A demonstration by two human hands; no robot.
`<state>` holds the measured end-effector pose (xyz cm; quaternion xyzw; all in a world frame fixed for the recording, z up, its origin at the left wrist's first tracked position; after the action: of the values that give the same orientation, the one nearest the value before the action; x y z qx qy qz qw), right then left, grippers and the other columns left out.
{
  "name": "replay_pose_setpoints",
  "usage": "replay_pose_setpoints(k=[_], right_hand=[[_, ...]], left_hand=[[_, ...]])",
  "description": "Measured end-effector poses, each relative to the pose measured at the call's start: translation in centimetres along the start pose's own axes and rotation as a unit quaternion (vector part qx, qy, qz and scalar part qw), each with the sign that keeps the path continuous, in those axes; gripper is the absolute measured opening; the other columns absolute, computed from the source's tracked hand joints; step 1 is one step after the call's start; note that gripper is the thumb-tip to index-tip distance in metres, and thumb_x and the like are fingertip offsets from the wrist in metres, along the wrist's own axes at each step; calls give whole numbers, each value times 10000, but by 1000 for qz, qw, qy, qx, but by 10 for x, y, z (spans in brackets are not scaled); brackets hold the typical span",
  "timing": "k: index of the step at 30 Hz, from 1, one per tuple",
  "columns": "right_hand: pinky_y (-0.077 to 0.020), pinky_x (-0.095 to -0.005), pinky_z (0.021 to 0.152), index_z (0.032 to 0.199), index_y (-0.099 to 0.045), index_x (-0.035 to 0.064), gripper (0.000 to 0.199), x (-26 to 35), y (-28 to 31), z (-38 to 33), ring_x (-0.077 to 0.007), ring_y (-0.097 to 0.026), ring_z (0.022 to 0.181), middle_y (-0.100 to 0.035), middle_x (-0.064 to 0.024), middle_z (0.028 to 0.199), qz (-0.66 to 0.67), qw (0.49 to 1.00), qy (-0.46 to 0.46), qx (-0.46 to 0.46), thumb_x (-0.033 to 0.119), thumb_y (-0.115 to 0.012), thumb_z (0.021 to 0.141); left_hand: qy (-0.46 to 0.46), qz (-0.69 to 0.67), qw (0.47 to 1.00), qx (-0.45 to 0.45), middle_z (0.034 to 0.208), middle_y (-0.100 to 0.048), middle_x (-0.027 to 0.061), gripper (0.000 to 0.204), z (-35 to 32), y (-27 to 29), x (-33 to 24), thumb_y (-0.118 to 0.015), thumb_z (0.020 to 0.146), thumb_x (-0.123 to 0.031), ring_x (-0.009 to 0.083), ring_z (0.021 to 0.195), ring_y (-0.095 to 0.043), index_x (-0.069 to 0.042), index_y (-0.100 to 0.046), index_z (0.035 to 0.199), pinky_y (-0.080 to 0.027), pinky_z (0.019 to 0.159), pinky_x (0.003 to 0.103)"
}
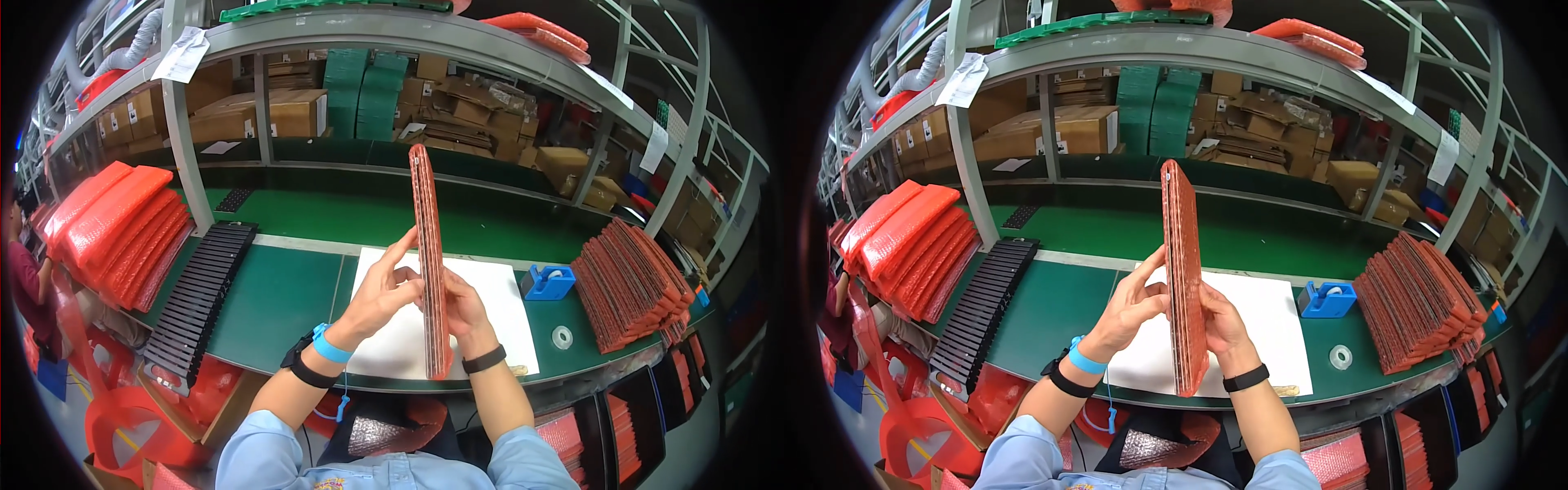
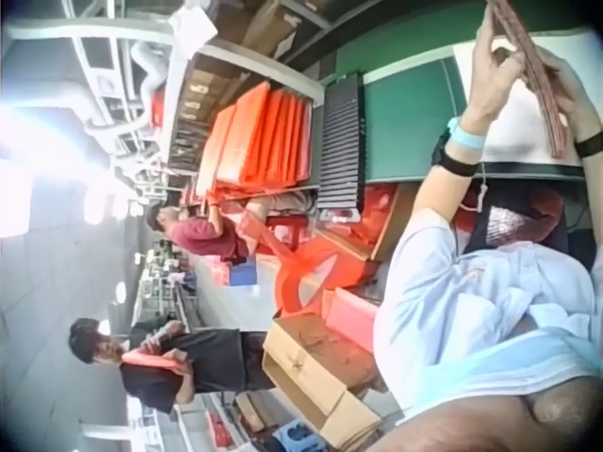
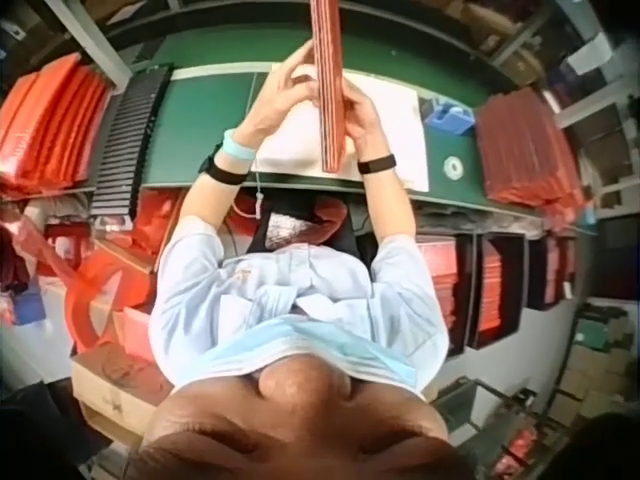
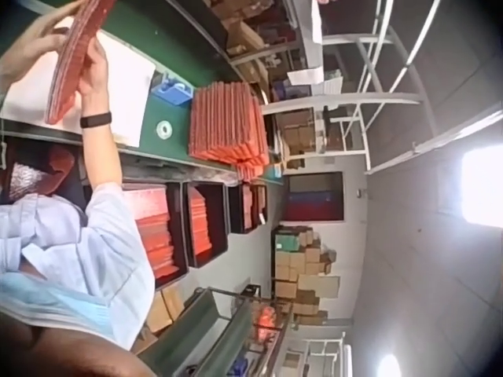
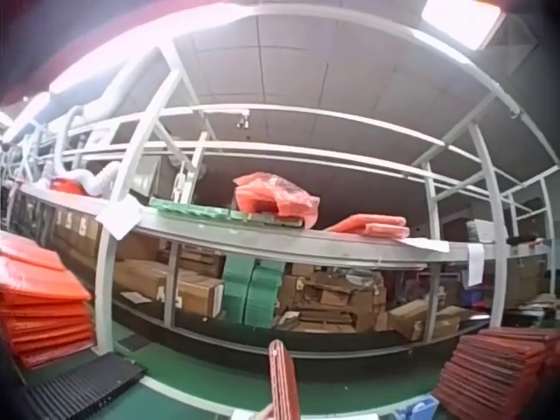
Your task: The person picks up a bubble wrap sheet, places a circuit board on it, and wraps the board by hand. They secure the bubble wrap with tape and place the wrapped circuit board onto a stack, repeating the process for a second board.
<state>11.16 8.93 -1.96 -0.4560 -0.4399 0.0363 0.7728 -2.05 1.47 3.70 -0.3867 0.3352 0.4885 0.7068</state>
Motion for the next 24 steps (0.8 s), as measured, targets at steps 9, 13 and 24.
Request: replay_pose_setpoints(k=[9,13,24], right_hand=[[-556,-361,775,1338,-465,-1,427,-5,8,-3,-232,-658,870,-637,-122,1036,8,1000,-14,26,203,-521,967],[-543,-358,857,1346,-464,-3,437,0,4,-10,-235,-658,968,-643,-139,1114,-5,1000,-5,14,213,-527,970],[-514,-318,857,1210,-579,-44,365,222,-77,-145,-152,-634,974,-665,-79,1112,-718,618,221,-233,97,-654,882]], left_hand=[[28,37,999,-7,1429,-370,141,815,-6,-5,-1,-594,806,-81,145,896,-545,3,-206,1518,-513,761,289],[28,77,997,-15,1436,-394,129,821,-6,-18,0,-610,801,-89,155,983,-565,6,-216,1515,-502,873,315],[101,100,990,-22,1459,-399,178,719,-53,41,10,-575,780,-126,210,884,-635,57,-358,1442,-581,741,324]])
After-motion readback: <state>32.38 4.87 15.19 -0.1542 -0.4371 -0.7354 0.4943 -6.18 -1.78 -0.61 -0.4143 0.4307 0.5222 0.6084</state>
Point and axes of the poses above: each hand's wrist, its own z-axis towards the middle knuckle, its own y-axis out of the back of the hand, x = y × z, the point moved 3 cm from there along z, towards the middle knuckle
